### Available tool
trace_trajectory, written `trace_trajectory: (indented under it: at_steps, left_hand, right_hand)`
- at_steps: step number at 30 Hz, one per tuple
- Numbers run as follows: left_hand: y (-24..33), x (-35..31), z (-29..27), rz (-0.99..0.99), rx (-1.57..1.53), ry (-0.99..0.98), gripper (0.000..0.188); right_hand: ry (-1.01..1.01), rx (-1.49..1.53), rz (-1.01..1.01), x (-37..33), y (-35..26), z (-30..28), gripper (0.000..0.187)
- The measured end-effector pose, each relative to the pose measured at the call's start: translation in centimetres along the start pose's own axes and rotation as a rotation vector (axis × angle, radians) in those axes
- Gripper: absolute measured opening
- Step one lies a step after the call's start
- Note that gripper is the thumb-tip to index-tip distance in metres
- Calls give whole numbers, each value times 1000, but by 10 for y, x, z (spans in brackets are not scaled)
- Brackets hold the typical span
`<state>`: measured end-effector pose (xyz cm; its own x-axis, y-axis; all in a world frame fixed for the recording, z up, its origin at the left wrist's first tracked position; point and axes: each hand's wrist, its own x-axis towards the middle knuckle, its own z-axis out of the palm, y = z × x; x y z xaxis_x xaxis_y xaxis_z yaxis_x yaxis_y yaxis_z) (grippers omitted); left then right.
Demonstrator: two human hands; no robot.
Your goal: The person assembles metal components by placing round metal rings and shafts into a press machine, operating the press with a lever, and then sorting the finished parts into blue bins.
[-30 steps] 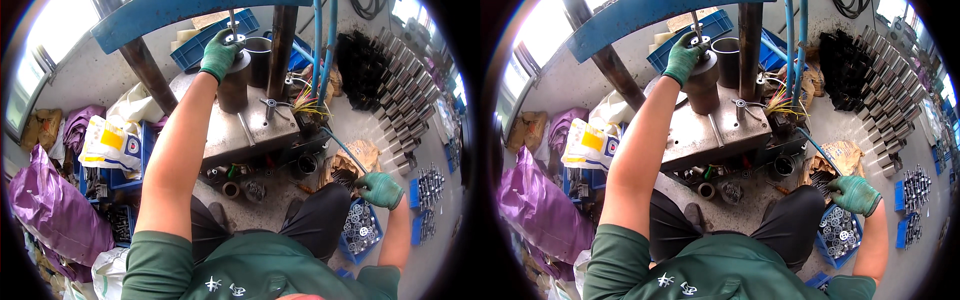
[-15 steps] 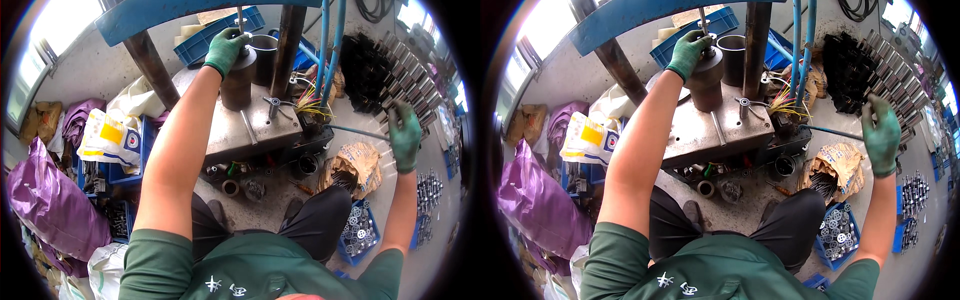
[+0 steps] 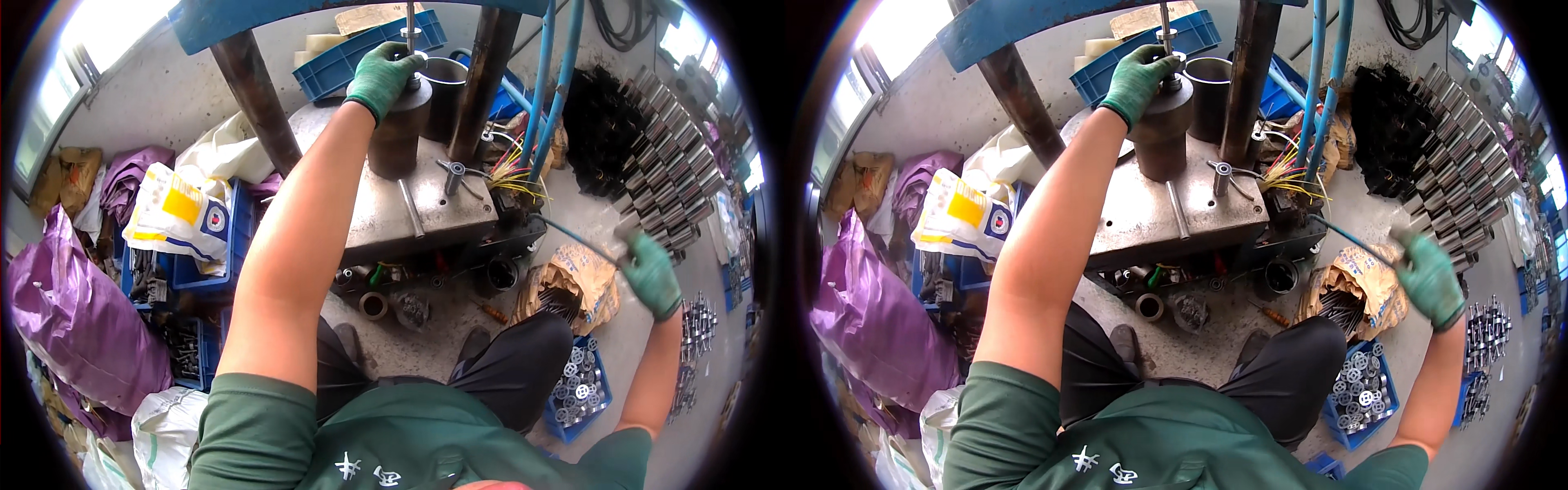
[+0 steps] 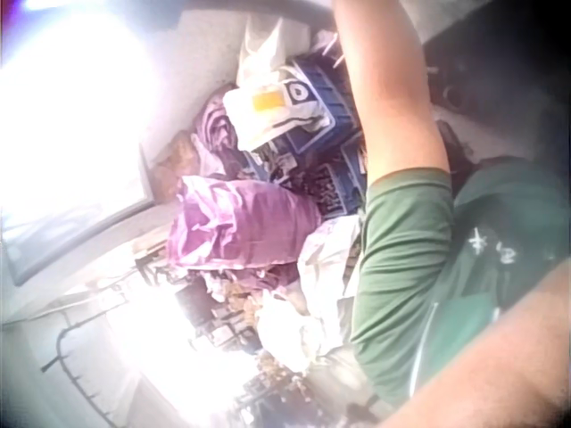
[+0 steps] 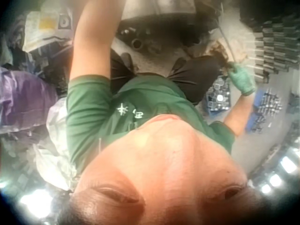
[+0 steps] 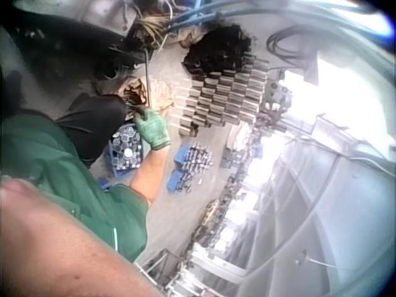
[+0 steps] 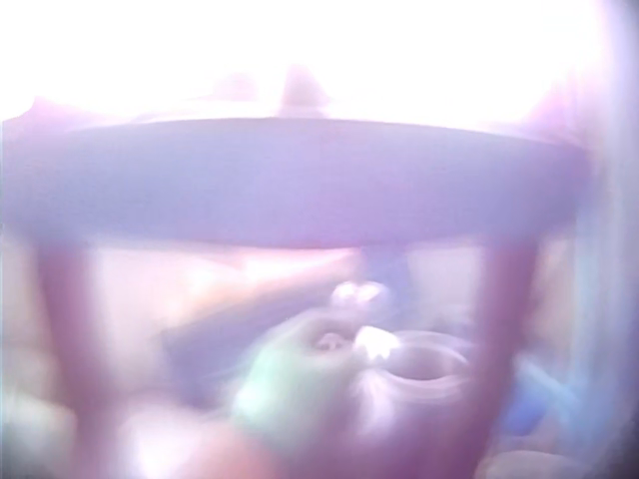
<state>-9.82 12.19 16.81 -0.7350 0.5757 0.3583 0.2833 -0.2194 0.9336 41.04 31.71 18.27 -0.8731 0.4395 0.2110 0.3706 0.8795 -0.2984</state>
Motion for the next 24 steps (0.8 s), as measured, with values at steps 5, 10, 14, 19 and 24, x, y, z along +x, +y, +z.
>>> trace_trajectory:
  at_steps: [5,10,14,19,24]
  left_hand:
    - [1,-2,4,3,29,18,37]
    - [0,-1,6,12,48,29,38]
    - [4,-3,5,24,97,44,39]
    - [2,-2,5,8,62,39,40]
    - [1,1,5,-14,91,31,39]
  right_hand:
    - [-502,-151,10,-67,-35,34,29]
    - [-394,-51,63,-70,-27,36,28]
    - [-219,85,170,-59,-34,29,27]
    - [-479,-91,65,-54,-38,22,30]
    - [-394,-38,56,-58,-34,25,28]
